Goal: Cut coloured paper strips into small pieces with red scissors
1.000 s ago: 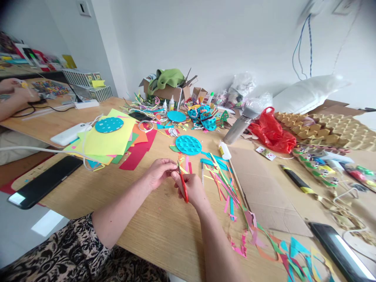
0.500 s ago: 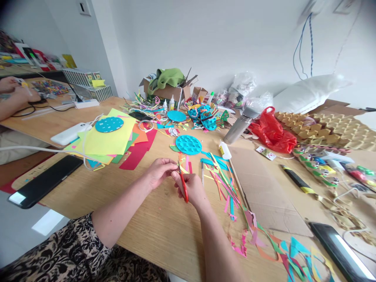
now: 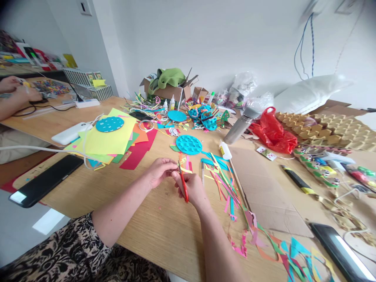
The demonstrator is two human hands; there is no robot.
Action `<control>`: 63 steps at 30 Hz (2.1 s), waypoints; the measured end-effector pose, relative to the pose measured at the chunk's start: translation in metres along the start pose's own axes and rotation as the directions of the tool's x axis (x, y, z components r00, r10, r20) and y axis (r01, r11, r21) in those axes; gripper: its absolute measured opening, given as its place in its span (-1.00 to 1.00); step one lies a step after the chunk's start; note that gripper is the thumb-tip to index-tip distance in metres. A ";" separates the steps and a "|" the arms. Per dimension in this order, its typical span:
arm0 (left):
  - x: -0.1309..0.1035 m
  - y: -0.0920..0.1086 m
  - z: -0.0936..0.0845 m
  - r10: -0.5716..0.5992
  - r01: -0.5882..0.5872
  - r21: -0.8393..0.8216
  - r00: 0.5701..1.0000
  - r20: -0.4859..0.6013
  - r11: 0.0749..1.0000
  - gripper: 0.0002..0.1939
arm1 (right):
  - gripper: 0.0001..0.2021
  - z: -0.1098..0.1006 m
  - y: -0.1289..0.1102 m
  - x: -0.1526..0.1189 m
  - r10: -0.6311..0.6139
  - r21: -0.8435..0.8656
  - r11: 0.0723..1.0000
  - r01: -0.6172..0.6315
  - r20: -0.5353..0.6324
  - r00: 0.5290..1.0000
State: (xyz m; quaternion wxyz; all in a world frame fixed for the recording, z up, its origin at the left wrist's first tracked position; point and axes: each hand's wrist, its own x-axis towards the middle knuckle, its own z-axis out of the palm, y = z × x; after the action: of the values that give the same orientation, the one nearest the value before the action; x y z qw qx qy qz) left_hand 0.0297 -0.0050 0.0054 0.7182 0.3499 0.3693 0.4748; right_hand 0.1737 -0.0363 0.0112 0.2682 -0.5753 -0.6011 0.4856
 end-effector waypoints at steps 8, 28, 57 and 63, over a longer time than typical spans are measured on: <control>-0.001 0.002 0.002 0.011 -0.011 0.000 1.000 -0.010 1.000 -0.88 | -0.50 0.000 0.003 0.002 -0.012 -0.006 1.000 0.012 0.013 1.000; 0.000 0.002 -0.001 0.023 -0.024 0.025 1.000 0.010 0.999 -0.86 | -0.48 0.000 0.001 0.001 0.006 -0.039 0.999 -0.006 0.012 1.000; 0.002 0.006 -0.004 0.032 -0.029 0.056 0.998 -0.054 0.998 -0.85 | -0.49 -0.002 -0.004 -0.002 0.016 -0.057 0.998 -0.015 0.008 1.000; 0.003 0.005 -0.004 0.039 -0.034 0.096 0.998 -0.053 0.995 -0.85 | -0.49 -0.002 -0.002 -0.001 0.006 -0.052 0.999 -0.005 0.014 1.000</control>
State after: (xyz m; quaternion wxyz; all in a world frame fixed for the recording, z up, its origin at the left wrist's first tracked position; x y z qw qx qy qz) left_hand 0.0249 -0.0004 0.0070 0.6817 0.3771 0.4043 0.4792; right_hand 0.1746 -0.0368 0.0139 0.2476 -0.5802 -0.6140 0.4744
